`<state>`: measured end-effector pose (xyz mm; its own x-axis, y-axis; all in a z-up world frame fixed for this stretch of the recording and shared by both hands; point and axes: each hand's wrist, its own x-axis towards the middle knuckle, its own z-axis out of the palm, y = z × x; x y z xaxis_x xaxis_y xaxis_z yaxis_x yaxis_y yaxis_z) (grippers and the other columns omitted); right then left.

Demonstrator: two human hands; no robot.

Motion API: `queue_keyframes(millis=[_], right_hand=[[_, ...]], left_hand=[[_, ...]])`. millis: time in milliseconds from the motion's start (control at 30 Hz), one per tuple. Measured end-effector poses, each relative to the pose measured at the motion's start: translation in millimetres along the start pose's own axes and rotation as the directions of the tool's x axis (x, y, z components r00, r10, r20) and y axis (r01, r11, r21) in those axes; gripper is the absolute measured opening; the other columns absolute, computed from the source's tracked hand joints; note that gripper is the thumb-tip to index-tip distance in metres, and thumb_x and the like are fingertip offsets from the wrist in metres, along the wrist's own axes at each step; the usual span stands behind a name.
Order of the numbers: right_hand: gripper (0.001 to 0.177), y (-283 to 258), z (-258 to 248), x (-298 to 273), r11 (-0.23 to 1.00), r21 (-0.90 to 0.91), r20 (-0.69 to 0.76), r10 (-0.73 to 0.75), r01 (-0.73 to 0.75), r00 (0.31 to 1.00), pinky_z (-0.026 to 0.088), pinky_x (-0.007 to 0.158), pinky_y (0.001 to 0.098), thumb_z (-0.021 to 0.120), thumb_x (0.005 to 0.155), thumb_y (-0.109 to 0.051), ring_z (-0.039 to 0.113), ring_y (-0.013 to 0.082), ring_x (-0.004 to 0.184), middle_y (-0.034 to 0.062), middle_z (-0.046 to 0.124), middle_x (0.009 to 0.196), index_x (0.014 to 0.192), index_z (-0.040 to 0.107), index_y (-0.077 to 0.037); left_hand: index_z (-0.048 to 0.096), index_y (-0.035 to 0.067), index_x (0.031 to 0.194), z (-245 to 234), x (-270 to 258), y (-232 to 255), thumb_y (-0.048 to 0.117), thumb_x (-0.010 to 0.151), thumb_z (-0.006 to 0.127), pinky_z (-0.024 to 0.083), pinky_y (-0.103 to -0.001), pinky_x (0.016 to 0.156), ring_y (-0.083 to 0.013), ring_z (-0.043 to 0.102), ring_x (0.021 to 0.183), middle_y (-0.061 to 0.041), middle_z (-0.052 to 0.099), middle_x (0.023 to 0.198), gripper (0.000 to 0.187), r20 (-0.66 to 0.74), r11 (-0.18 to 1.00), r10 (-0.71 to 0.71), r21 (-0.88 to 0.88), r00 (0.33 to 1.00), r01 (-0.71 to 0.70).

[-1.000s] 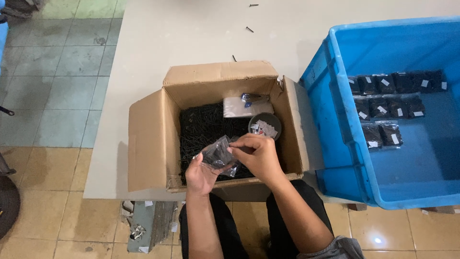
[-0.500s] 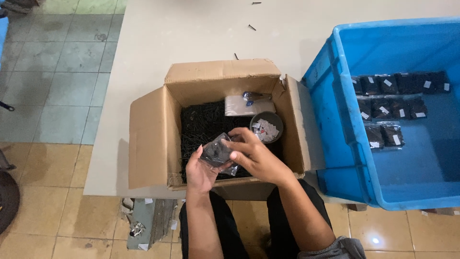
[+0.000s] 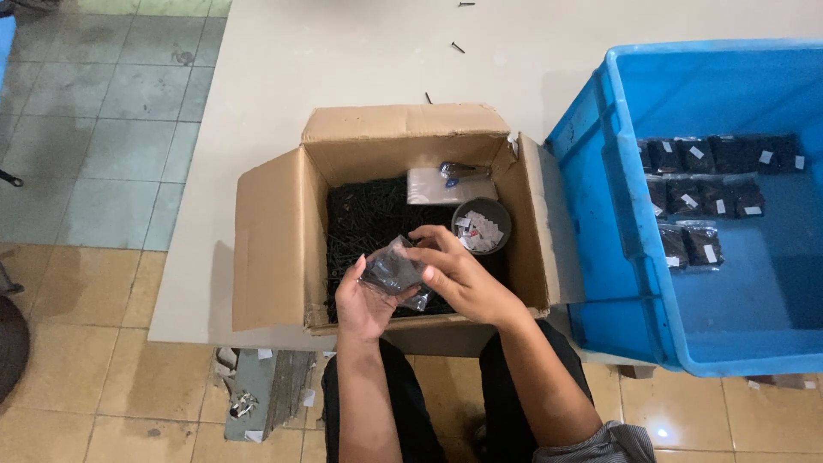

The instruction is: The person repeatedly picks small black objects from a cardboard box and places them into a clear plastic bag held in the left hand. The person continues this process throughout the clip, filling the bag with the small items.

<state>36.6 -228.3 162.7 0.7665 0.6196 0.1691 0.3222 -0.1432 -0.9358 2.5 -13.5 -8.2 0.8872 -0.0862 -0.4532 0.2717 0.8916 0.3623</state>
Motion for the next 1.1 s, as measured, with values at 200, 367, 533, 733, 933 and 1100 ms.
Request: queue_keyframes(millis=[200, 367, 533, 733, 933, 1100], right_hand=[[0.059, 35.0, -1.5, 6.7, 0.998, 0.017, -0.119, -0.064, 0.067, 0.991, 0.051, 0.114, 0.0659, 0.046, 0.119, -0.047, 0.062, 0.0529, 0.139, 0.0274, 0.062, 0.144, 0.139, 0.078, -0.002], [0.039, 70.1, 1.4, 63.7, 0.998, -0.048, -0.216, 0.038, -0.049, 0.976, 0.063, 0.089, 0.0533, 0.067, 0.116, -0.036, 0.078, 0.0432, 0.108, 0.0253, 0.077, 0.116, 0.118, 0.085, -0.001], [0.02, 245.0, 31.2, 142.3, 0.784, -0.581, -0.059, 0.229, -0.221, 0.972, 0.066, 0.089, 0.059, 0.078, 0.102, -0.022, 0.084, 0.047, 0.099, 0.0183, 0.087, 0.105, 0.109, 0.089, -0.007], [0.013, 299.3, 50.6, 131.6, 0.302, -0.948, 0.009, 0.329, -0.096, 0.944, 0.068, 0.07, 0.0494, 0.074, 0.094, -0.013, 0.084, 0.0346, 0.083, 0.0122, 0.082, 0.09, 0.095, 0.086, -0.007], [0.015, 280.7, 44.2, 115.8, 0.286, -0.897, -0.212, 0.393, -0.338, 0.895, 0.071, 0.071, 0.0506, 0.079, 0.09, -0.017, 0.086, 0.0387, 0.086, 0.017, 0.082, 0.084, 0.091, 0.082, -0.002], [0.014, 257.9, 62.5, 113.6, 0.33, -0.804, -0.332, 0.441, -0.495, 0.834, 0.071, 0.07, 0.0514, 0.082, 0.089, -0.014, 0.087, 0.0401, 0.087, 0.0204, 0.082, 0.083, 0.086, 0.079, 0.0]], left_hand=[[0.082, 0.004, 0.132, 26.0, -10.7, 6.9, 0.053, 0.101, 0.074, 0.073, -0.065, 0.083, -0.0469, 0.082, 0.111, -0.027, 0.083, 0.128, 0.058, -0.064, 0.969, 0.091, -0.224, 0.994, -0.103], [0.08, 0.014, 0.138, 24.9, -21.9, 33.0, 0.055, 0.101, 0.071, 0.073, -0.055, 0.088, -0.0399, 0.081, 0.122, -0.014, 0.082, 0.141, 0.056, -0.161, 0.866, 0.217, -0.423, 0.963, -0.266], [0.078, 0.016, 0.14, 18.1, -20.0, 36.2, 0.054, 0.104, 0.067, 0.074, -0.05, 0.084, -0.0364, 0.081, 0.122, -0.011, 0.081, 0.145, 0.053, -0.17, 0.777, 0.221, -0.564, 0.96, -0.279], [0.076, 0.019, 0.145, 11.2, -14.1, 32.6, 0.054, 0.103, 0.07, 0.073, -0.049, 0.087, -0.0343, 0.079, 0.128, -0.009, 0.079, 0.149, 0.055, -0.218, 0.787, 0.18, -0.553, 0.959, -0.274], [0.076, 0.019, 0.145, 18.7, -19.9, 34.7, 0.053, 0.1, 0.071, 0.072, -0.047, 0.089, -0.0332, 0.078, 0.131, -0.008, 0.078, 0.152, 0.057, -0.2, 0.804, 0.204, -0.525, 0.958, -0.28], [0.076, 0.018, 0.144, 20.5, -18.7, 33.1, 0.053, 0.102, 0.07, 0.072, -0.047, 0.088, -0.0338, 0.079, 0.129, -0.01, 0.079, 0.148, 0.055, -0.201, 0.797, 0.207, -0.533, 0.958, -0.284]])
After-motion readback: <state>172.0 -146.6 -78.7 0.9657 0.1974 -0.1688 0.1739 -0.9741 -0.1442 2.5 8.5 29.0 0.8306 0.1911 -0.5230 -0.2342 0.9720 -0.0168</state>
